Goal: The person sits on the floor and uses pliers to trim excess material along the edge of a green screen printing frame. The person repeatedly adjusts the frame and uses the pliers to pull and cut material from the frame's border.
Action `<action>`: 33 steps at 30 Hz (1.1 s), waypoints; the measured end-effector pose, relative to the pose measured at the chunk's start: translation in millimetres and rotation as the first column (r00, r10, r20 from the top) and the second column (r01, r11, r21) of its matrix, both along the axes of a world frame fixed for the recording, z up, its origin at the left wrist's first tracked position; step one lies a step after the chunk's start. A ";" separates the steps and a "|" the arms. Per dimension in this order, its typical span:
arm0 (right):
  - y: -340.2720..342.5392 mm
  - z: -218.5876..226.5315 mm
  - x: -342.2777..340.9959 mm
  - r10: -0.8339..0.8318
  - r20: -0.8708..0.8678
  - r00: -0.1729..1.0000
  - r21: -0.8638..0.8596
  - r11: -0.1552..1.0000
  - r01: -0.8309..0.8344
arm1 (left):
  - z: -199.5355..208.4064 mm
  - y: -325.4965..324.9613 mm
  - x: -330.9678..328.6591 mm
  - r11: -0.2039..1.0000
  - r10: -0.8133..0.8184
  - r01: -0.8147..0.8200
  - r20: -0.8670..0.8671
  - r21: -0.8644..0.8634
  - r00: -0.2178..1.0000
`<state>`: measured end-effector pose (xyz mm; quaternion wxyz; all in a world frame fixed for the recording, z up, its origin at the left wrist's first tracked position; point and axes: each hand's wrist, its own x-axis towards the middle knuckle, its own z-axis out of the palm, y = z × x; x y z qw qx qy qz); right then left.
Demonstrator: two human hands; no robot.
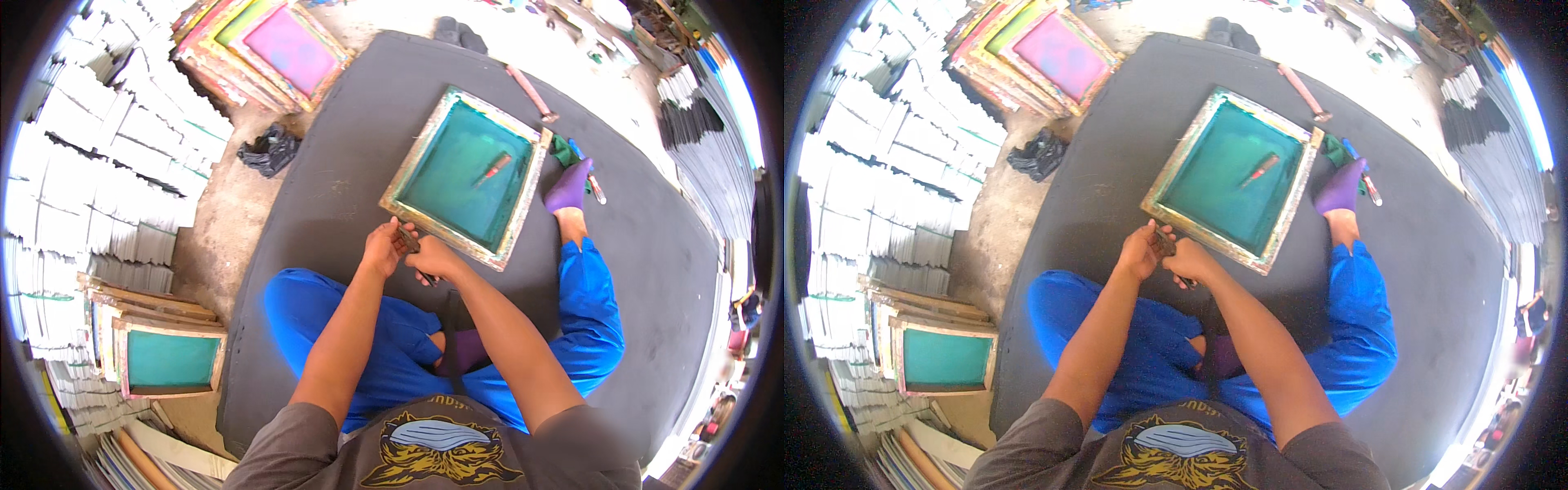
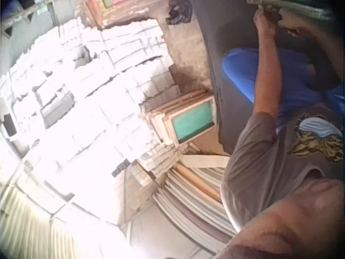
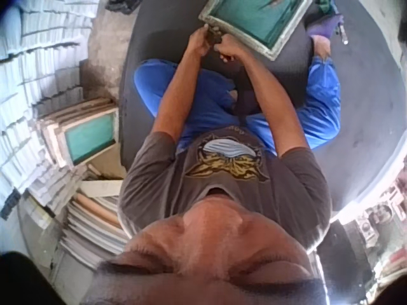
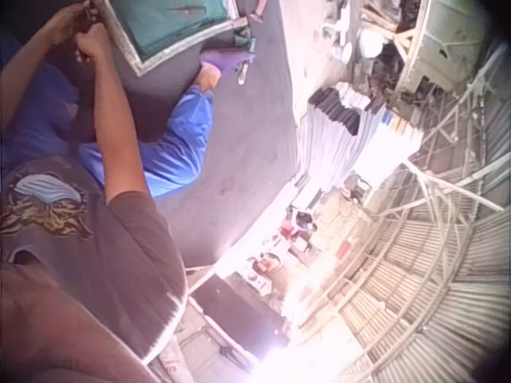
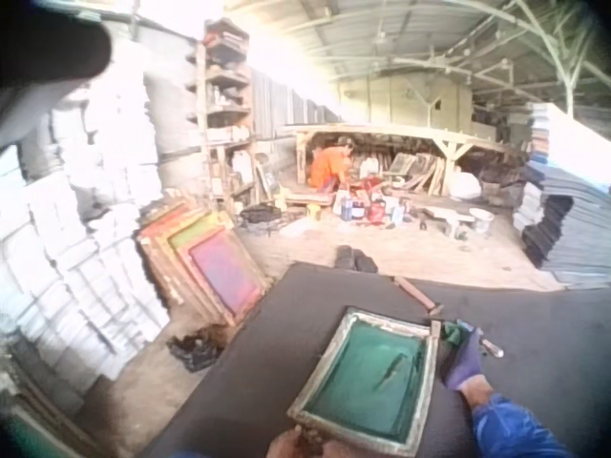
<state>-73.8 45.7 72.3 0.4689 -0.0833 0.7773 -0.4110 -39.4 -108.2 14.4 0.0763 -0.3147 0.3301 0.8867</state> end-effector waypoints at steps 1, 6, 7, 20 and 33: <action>-17.4 -3.6 -7.6 0.040 0.024 0.999 -0.011 0.999 -0.040 | 7.3 -14.7 -4.7 0.998 0.039 -0.037 0.030 -0.040 0.999; -86.5 -10.8 -27.5 0.092 0.395 0.914 -0.061 0.995 -0.074 | 5.8 -81.4 -9.1 0.947 0.238 -0.199 0.137 -0.252 0.961; -94.0 -14.4 -29.3 0.085 0.455 0.886 -0.069 0.996 -0.060 | 5.5 -90.7 -9.7 0.942 0.269 -0.228 0.147 -0.246 0.952; -61.3 -48.8 0.2 0.005 0.390 0.921 -0.012 1.000 -0.001 | -11.8 -92.0 -15.2 0.058 0.305 0.039 0.055 -0.998 0.951; -8.5 -28.6 14.7 0.005 0.416 0.909 -0.142 0.988 0.059 | 11.8 -47.0 12.1 0.594 -0.292 0.325 0.179 -0.736 0.940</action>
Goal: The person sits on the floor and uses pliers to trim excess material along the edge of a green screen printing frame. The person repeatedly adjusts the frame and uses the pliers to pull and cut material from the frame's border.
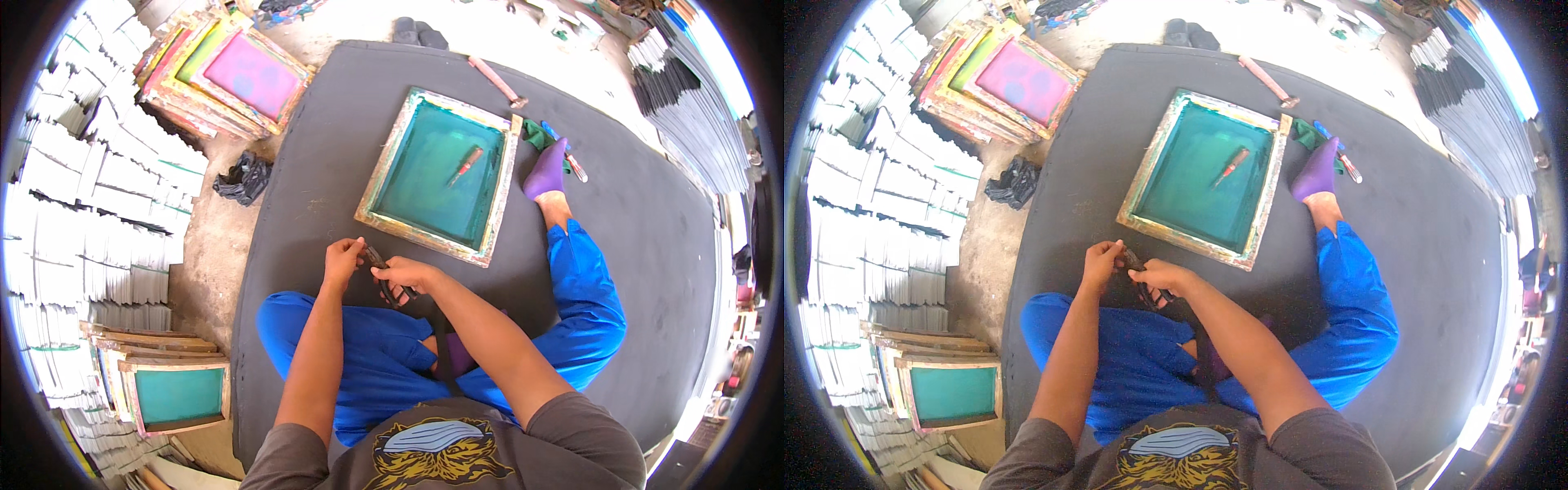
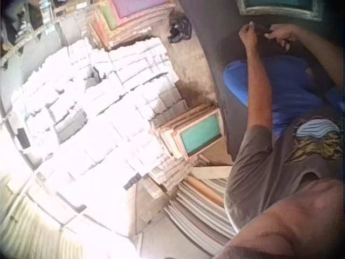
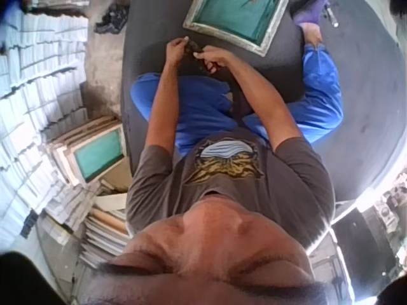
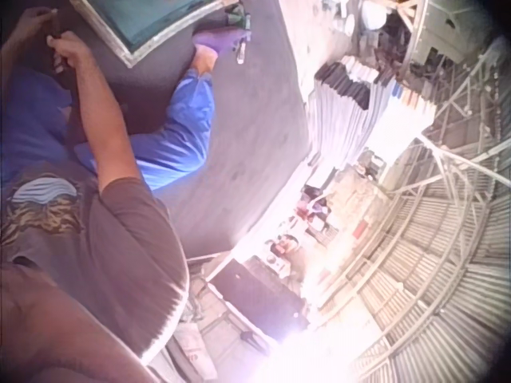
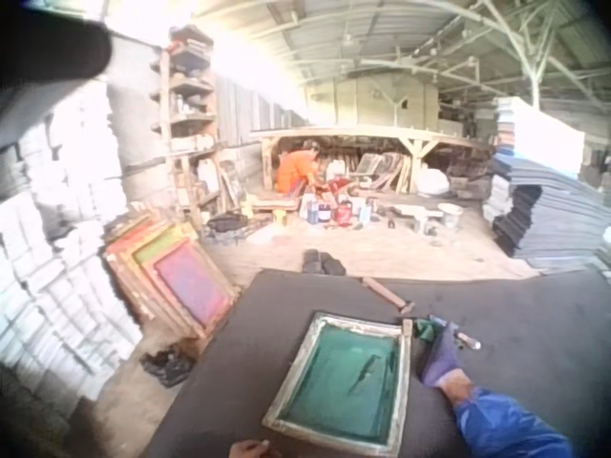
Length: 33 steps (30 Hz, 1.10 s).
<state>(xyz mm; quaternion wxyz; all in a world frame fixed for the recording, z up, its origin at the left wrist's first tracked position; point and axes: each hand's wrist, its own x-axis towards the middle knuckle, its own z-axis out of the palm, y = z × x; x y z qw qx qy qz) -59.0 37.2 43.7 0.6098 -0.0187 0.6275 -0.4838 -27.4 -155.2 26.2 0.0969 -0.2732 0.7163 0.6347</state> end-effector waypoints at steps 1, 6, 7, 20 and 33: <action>11.3 3.8 2.6 0.026 -0.059 0.998 0.065 0.998 -0.022 | -7.0 1.9 0.6 0.997 -0.024 0.023 -0.004 -0.074 1.000; 88.4 28.7 -8.1 0.310 -0.236 0.921 0.464 0.869 -0.173 | -17.5 22.9 3.9 0.889 -0.217 0.164 -0.078 -0.428 0.973; 103.2 36.7 -12.9 0.374 -0.305 0.876 0.503 0.844 -0.185 | -16.6 28.2 3.3 0.880 -0.250 0.193 -0.079 -0.433 0.965; 155.6 63.5 -46.9 0.593 -0.253 0.764 0.707 0.653 -0.272 | -25.3 44.2 -0.6 0.825 -0.435 0.337 -0.129 -0.455 0.891; 140.4 60.2 -63.0 0.648 -0.102 0.755 0.759 0.541 -0.362 | -12.7 50.0 -11.5 0.799 -0.486 0.397 -0.097 -0.451 0.868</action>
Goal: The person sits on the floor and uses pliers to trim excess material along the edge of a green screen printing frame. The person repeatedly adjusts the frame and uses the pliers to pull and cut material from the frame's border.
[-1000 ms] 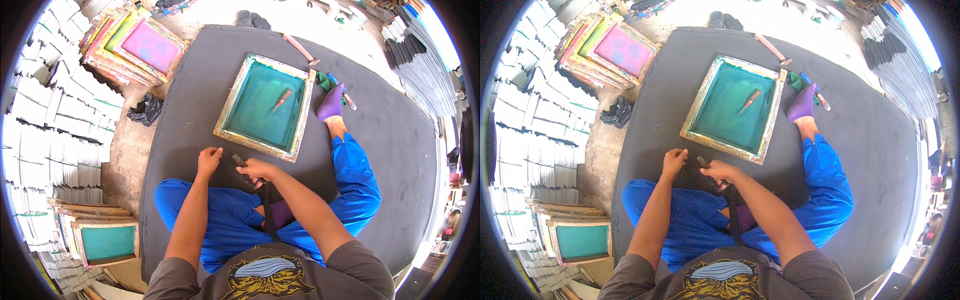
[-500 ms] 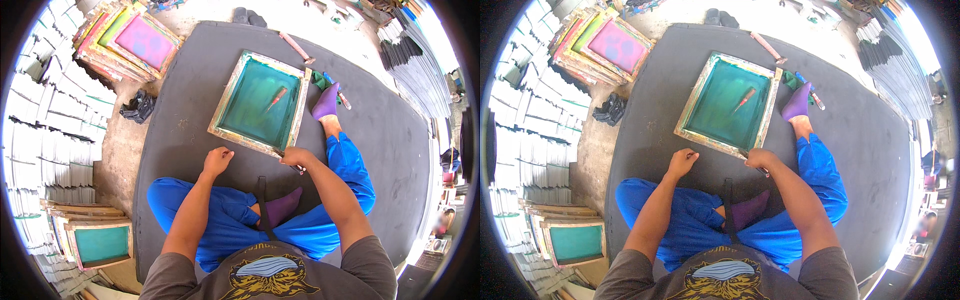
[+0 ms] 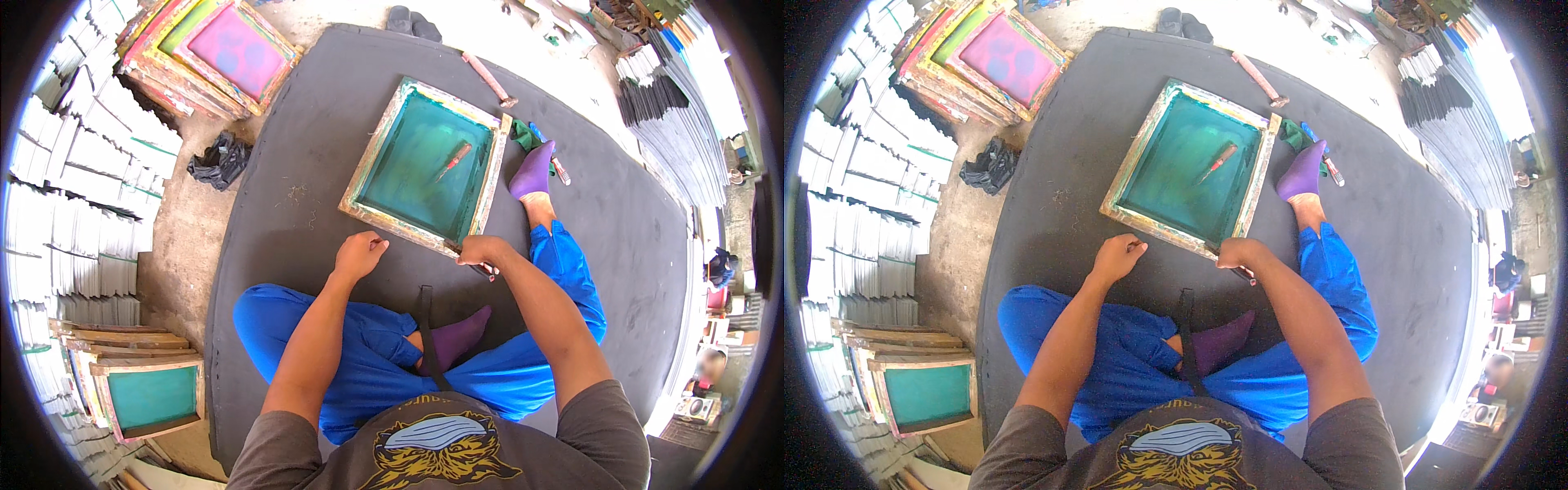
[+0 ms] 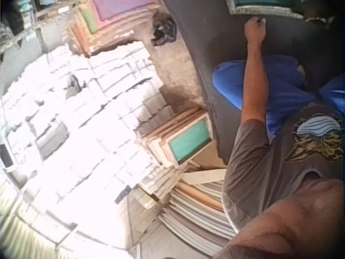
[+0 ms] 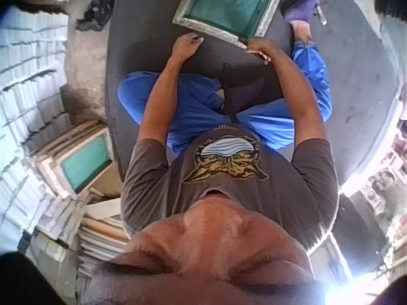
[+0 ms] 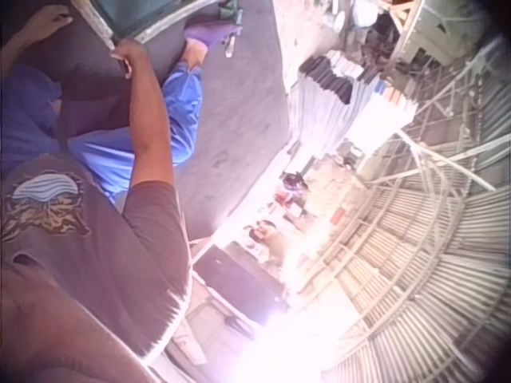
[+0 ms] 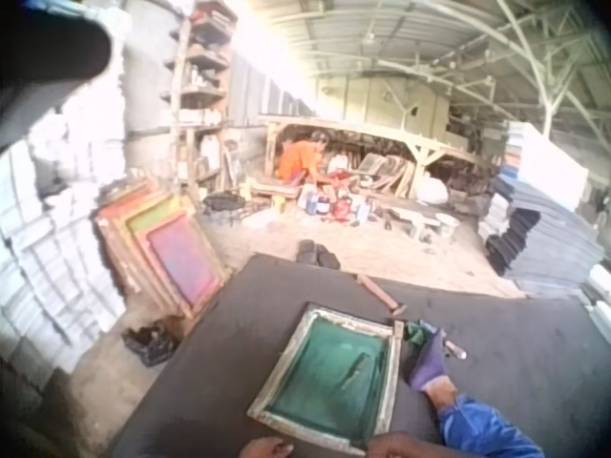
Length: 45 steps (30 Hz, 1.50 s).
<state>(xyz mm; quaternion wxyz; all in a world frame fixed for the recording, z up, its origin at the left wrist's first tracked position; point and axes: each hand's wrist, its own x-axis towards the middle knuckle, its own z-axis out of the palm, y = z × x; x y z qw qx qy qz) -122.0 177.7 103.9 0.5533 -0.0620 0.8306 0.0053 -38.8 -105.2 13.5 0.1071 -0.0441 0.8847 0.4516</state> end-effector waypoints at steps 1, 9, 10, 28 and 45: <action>0.2 -2.9 0.0 -0.038 0.009 0.999 0.015 0.999 0.038 | -0.4 1.2 -1.4 1.000 -0.007 0.007 -0.002 0.000 1.000; -8.5 -10.6 23.4 -0.366 -0.063 0.929 -0.044 0.931 0.363 | 7.2 5.4 -1.5 1.000 -0.013 0.013 0.018 -0.017 1.000; -6.2 -17.0 30.7 -0.401 -0.087 0.912 -0.082 0.915 0.395 | 8.5 5.9 -2.2 1.000 -0.024 0.025 0.019 -0.017 1.000; -17.0 -56.8 79.6 -0.521 -0.442 0.731 -0.215 0.852 0.477 | -4.9 10.8 -1.8 0.998 -0.045 0.047 0.037 -0.051 0.998; -85.9 -45.6 104.1 -0.570 0.004 0.822 -0.618 0.645 0.450 | -8.6 14.1 7.8 0.734 0.042 -0.304 0.407 0.607 0.913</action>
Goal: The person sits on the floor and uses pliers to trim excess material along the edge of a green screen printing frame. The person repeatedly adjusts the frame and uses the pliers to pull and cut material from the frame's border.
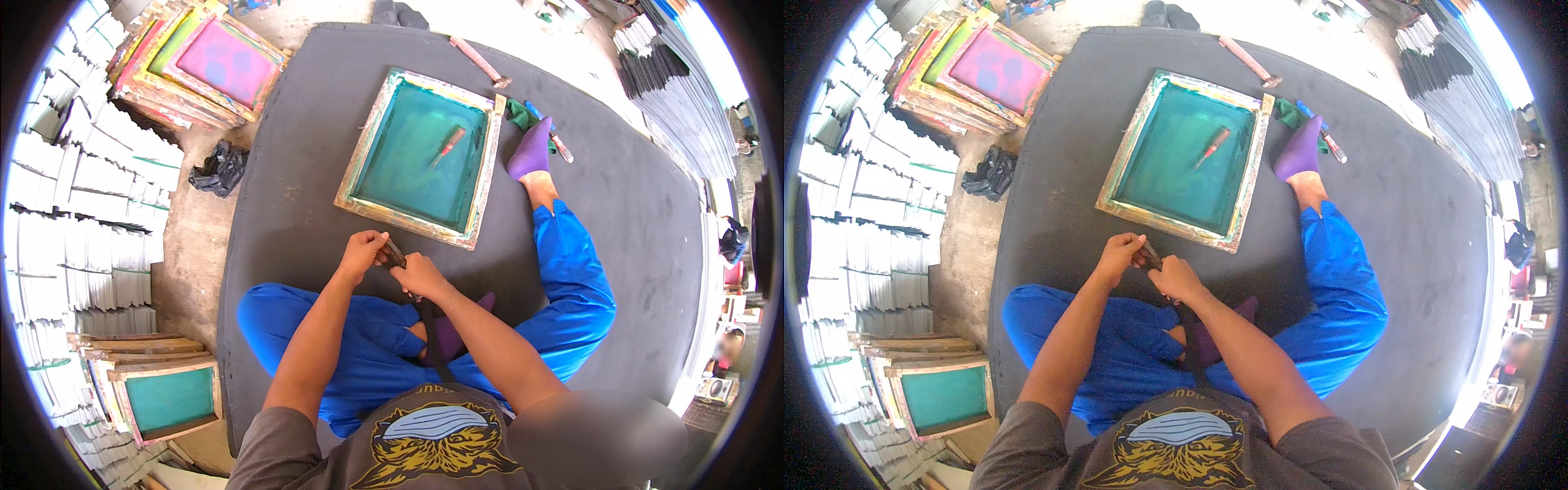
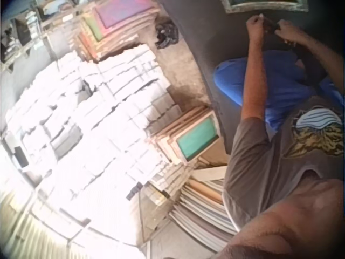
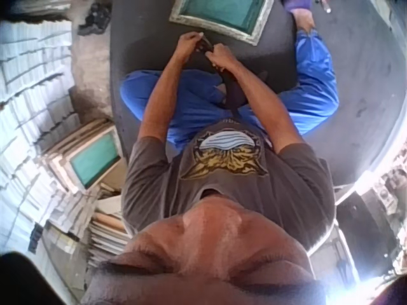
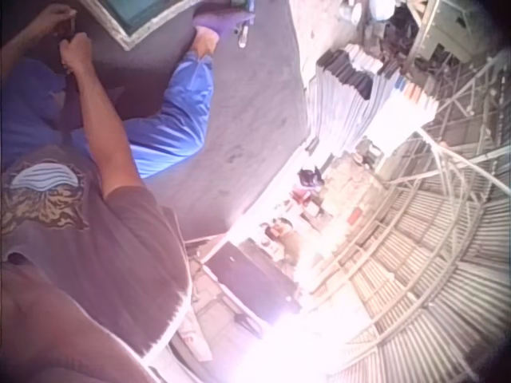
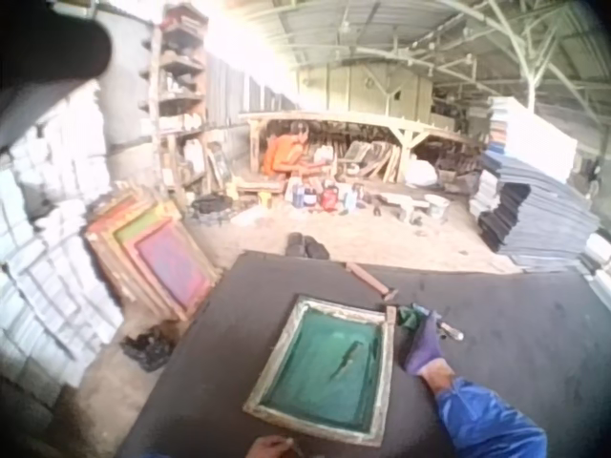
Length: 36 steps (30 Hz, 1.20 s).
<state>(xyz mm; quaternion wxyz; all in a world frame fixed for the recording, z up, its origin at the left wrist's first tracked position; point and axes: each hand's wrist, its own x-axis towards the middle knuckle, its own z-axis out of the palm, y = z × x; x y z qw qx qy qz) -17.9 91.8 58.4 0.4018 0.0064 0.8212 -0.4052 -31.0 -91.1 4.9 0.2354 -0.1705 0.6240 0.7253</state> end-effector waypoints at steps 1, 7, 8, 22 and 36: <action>-2.2 2.4 -2.9 0.025 0.051 0.998 -0.017 1.000 -0.024 | 0.1 -3.7 -0.2 1.000 0.014 -0.014 0.007 -0.001 1.000; 4.5 -23.6 -3.7 -0.046 0.492 0.869 -0.282 0.936 0.209 | -1.9 -11.2 -6.7 0.959 0.281 -0.283 -0.045 -0.026 0.959; 5.0 -24.6 -4.1 -0.040 0.502 0.864 -0.281 0.937 0.206 | -2.5 -13.6 -11.7 0.919 0.390 -0.391 -0.032 -0.058 0.920; 45.8 -19.4 0.7 -0.381 0.457 0.804 -0.140 0.862 0.488 | -17.8 -16.0 -12.2 0.758 0.263 -0.475 -0.456 -0.448 0.850; 58.4 -10.4 -18.4 -0.509 0.430 0.746 0.023 0.832 0.554 | 12.1 11.7 2.8 0.615 -0.375 -0.092 -0.393 -0.783 0.839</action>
